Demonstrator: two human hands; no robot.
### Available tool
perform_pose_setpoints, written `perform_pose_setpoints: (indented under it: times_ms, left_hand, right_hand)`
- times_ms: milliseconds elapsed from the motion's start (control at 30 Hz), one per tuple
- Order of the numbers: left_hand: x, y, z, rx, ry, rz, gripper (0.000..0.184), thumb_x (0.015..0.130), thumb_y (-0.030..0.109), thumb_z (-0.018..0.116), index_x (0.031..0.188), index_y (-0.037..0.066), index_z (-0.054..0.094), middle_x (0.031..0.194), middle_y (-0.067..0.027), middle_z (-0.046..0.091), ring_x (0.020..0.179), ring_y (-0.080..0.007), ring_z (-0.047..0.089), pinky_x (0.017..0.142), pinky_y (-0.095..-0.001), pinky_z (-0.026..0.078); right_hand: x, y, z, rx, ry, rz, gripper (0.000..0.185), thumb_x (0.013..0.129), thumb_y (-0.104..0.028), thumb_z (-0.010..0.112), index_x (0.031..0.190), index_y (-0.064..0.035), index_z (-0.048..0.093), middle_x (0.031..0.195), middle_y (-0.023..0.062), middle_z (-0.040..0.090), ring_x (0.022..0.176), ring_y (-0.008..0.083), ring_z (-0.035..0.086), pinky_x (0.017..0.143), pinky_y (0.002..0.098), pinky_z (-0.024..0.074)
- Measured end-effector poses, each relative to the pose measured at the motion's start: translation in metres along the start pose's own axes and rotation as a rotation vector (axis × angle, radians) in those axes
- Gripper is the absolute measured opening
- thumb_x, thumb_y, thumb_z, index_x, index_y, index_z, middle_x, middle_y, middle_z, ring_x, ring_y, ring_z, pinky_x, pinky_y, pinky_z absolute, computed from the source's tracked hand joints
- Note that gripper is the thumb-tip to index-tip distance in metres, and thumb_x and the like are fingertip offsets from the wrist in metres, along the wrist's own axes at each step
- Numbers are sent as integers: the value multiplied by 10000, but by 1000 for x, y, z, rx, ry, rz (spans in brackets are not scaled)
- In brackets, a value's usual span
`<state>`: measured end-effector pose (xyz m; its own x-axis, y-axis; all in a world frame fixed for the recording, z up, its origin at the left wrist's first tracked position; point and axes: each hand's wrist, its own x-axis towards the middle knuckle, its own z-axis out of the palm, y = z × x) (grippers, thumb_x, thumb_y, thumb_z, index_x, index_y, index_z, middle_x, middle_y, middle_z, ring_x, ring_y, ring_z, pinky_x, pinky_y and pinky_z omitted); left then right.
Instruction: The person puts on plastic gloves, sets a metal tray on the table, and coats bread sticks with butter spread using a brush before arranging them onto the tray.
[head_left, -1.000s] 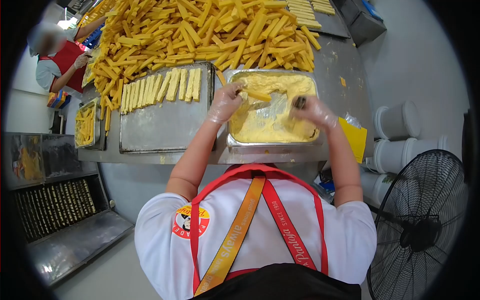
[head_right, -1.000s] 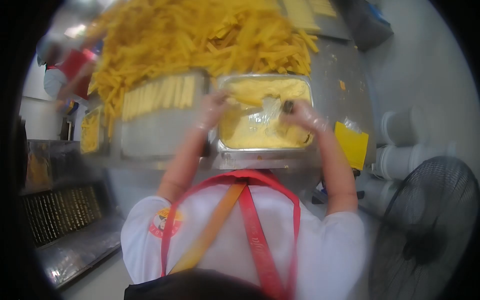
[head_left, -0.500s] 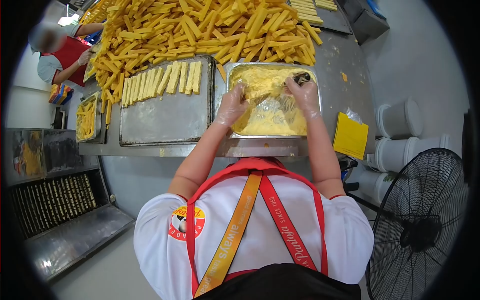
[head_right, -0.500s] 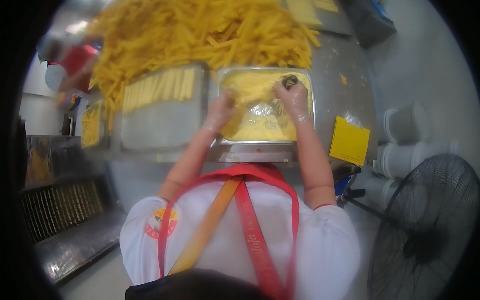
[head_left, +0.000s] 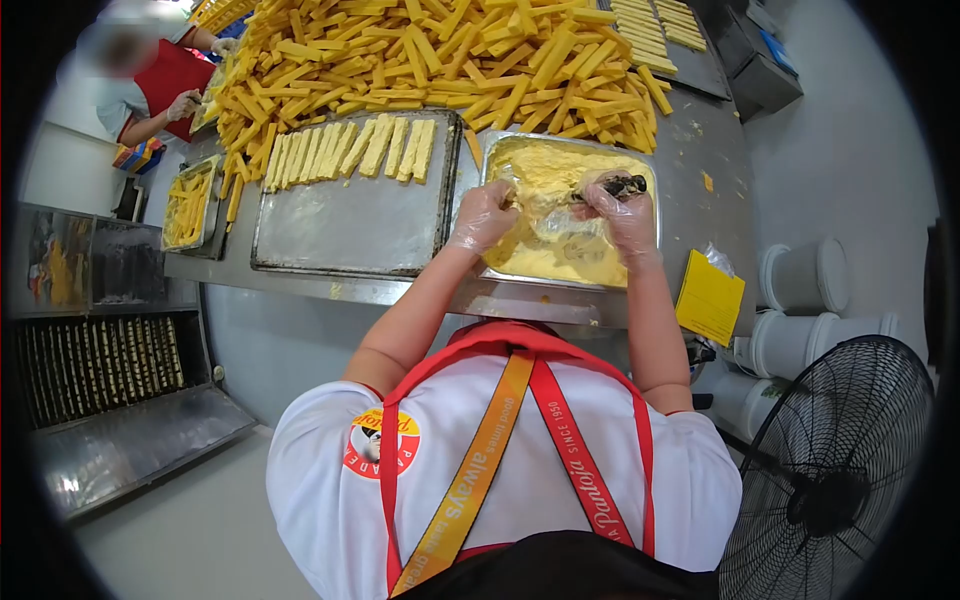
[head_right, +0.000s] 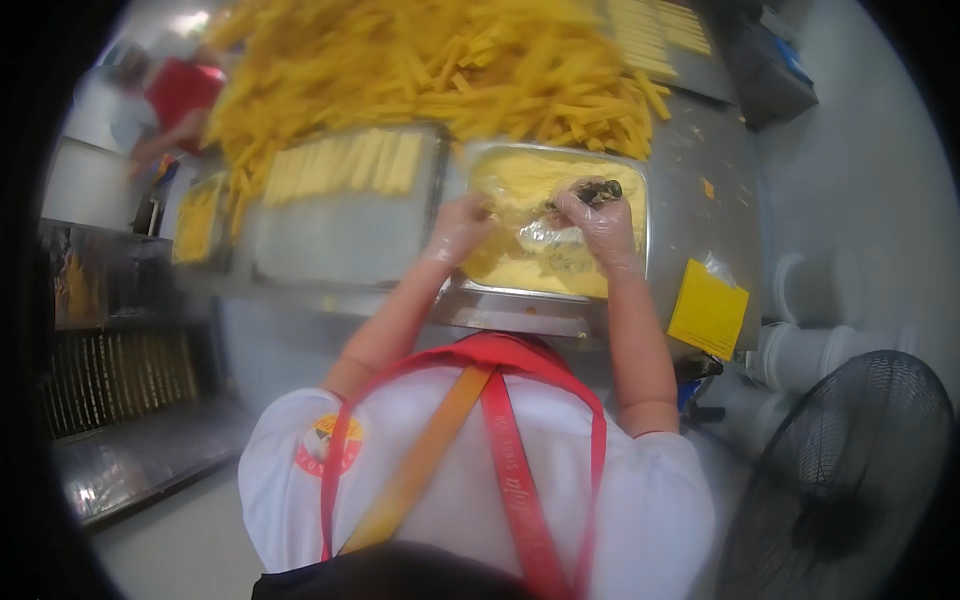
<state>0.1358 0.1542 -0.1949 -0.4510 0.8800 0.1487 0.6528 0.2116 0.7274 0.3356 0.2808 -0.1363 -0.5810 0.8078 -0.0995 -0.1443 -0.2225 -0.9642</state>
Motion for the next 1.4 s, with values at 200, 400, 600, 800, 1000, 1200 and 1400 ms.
perform_pose_setpoints:
  times_ms: [200,400,600,800,1000,1200,1400]
  left_hand:
    - [-4,-16,-8,-302,184,-127,217,721,164,704,903,56,656,734,-151,657,692,-351,629,660,-403,506]
    - [11,-56,-48,150,588,-40,141,717,136,668,799,40,605,693,-153,577,678,-367,584,638,-458,474]
    - [33,-101,-30,465,419,-80,158,676,157,668,756,47,587,806,-170,602,786,-368,595,713,-473,487]
    - [26,-99,-46,466,312,-223,309,655,167,699,918,56,581,966,-177,553,962,-368,549,810,-479,477]
    - [27,-139,-88,652,371,9,452,629,171,735,1018,62,532,1043,-168,519,1034,-378,484,871,-476,457]
    - [38,-131,-95,663,171,-20,561,641,313,783,1095,62,568,1097,-170,533,1060,-382,494,912,-470,449]
    - [111,-113,-129,402,376,2,624,732,457,744,1157,31,580,1100,-162,606,1051,-350,569,933,-449,460]
  right_hand:
    - [30,32,-48,-614,254,-78,230,807,-171,728,904,24,654,749,55,665,672,143,649,619,295,509]
    - [20,52,-45,-518,252,-187,194,814,-146,727,869,4,617,698,42,606,619,134,561,606,297,472]
    - [18,51,-23,-715,216,-331,188,815,-142,735,865,-15,606,670,65,565,608,150,538,601,307,461]
    - [-13,40,29,-595,-105,-263,168,835,-132,717,885,-11,612,723,86,589,645,161,574,613,317,475]
    - [37,51,-27,-633,160,-200,158,837,-127,715,912,-20,626,774,79,615,673,153,590,626,317,489]
    - [8,38,16,-904,-183,-361,138,853,-100,705,924,-9,630,800,64,644,685,102,580,617,290,488]
    - [47,30,-21,-1058,261,-250,112,838,-76,714,853,-14,622,756,67,618,669,113,573,608,275,481]
